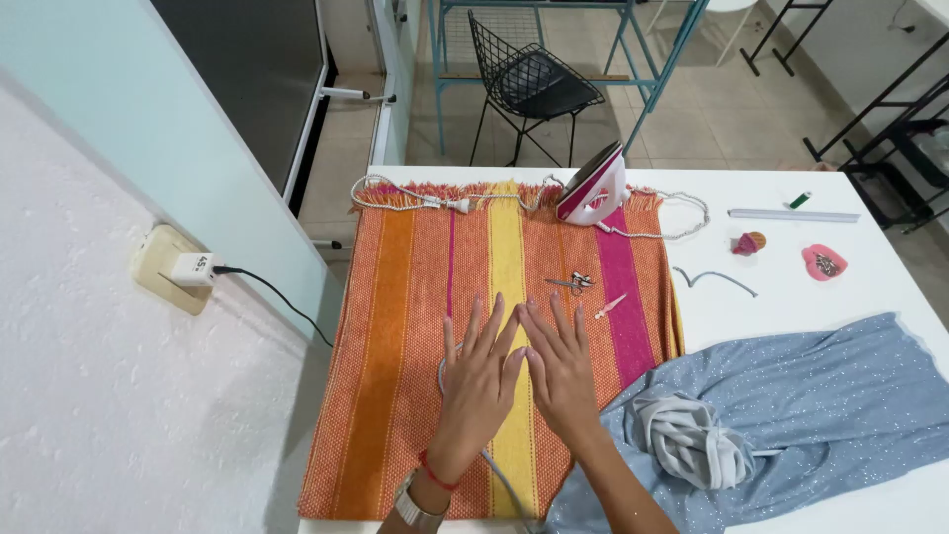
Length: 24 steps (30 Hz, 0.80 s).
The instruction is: Thread a thin strap through a blue sparkly garment using a safety pin on a work table.
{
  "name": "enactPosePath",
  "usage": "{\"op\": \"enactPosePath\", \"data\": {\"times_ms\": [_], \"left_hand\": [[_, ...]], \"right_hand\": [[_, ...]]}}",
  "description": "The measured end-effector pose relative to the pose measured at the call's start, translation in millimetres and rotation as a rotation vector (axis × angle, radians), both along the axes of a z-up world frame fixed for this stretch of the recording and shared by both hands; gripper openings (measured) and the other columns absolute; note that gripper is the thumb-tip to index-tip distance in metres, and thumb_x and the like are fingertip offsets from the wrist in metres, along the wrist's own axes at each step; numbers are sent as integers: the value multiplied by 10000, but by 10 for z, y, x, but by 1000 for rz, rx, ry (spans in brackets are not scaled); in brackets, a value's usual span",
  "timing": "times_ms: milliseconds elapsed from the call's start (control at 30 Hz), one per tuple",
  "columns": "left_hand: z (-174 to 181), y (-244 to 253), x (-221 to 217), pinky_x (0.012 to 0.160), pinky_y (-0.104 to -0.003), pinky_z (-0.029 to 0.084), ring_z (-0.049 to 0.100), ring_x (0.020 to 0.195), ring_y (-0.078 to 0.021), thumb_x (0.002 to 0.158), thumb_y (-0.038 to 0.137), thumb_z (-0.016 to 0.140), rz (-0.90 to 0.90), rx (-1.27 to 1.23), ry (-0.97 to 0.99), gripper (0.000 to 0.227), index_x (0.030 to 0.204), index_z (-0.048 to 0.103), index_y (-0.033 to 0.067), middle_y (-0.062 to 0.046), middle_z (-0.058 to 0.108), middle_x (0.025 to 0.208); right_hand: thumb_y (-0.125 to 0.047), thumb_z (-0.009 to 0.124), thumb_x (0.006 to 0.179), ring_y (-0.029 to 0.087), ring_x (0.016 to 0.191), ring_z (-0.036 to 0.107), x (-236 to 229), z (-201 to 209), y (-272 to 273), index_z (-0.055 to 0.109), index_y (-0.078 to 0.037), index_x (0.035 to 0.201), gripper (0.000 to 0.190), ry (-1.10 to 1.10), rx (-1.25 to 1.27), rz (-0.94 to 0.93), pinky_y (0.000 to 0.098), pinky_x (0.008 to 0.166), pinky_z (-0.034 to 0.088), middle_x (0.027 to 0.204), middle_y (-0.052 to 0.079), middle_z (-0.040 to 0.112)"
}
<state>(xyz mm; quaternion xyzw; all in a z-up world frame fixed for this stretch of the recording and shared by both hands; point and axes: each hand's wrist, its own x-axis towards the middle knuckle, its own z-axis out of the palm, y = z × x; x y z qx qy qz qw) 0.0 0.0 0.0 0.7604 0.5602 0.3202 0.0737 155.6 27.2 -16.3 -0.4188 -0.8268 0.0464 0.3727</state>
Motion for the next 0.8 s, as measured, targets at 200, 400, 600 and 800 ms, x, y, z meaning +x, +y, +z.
{"op": "enactPosePath", "data": {"times_ms": [200,400,600,800], "left_hand": [[-260,76,-26,1319,-553,-135,85,1695,-219,1104,537,71,-75,-413,-313,718,1716,279,225,13,242,1819],[-404,147,-194,1273,-660,332,237,1628,-430,1139,722,105,-644,-489,-2068,808,1768,84,216,-164,183,1810],[-526,14,-207,1311,-665,290,275,1650,-371,1211,542,375,-843,-341,-2230,684,1756,160,188,-120,204,1819],[-8,-259,-314,1328,-704,-67,92,1718,-357,1170,499,255,-16,53,-62,604,1683,432,234,-48,255,1825]], "right_hand": [[-383,271,1166,300,1663,280,79,-311,-1,478,-82,1619,582,285,-446,38,487,1382,23,1689,125,498],[-565,360,1055,490,1574,394,36,-7,-48,372,-111,1692,782,1729,-1011,196,572,1267,379,1763,216,375],[-341,452,1037,421,1560,453,95,-95,-131,360,-78,1683,704,1740,-964,101,524,1260,412,1751,188,410],[-278,476,1161,375,1718,126,94,-406,-204,518,-212,1631,476,112,-143,-52,624,1387,51,1785,66,361]]}}
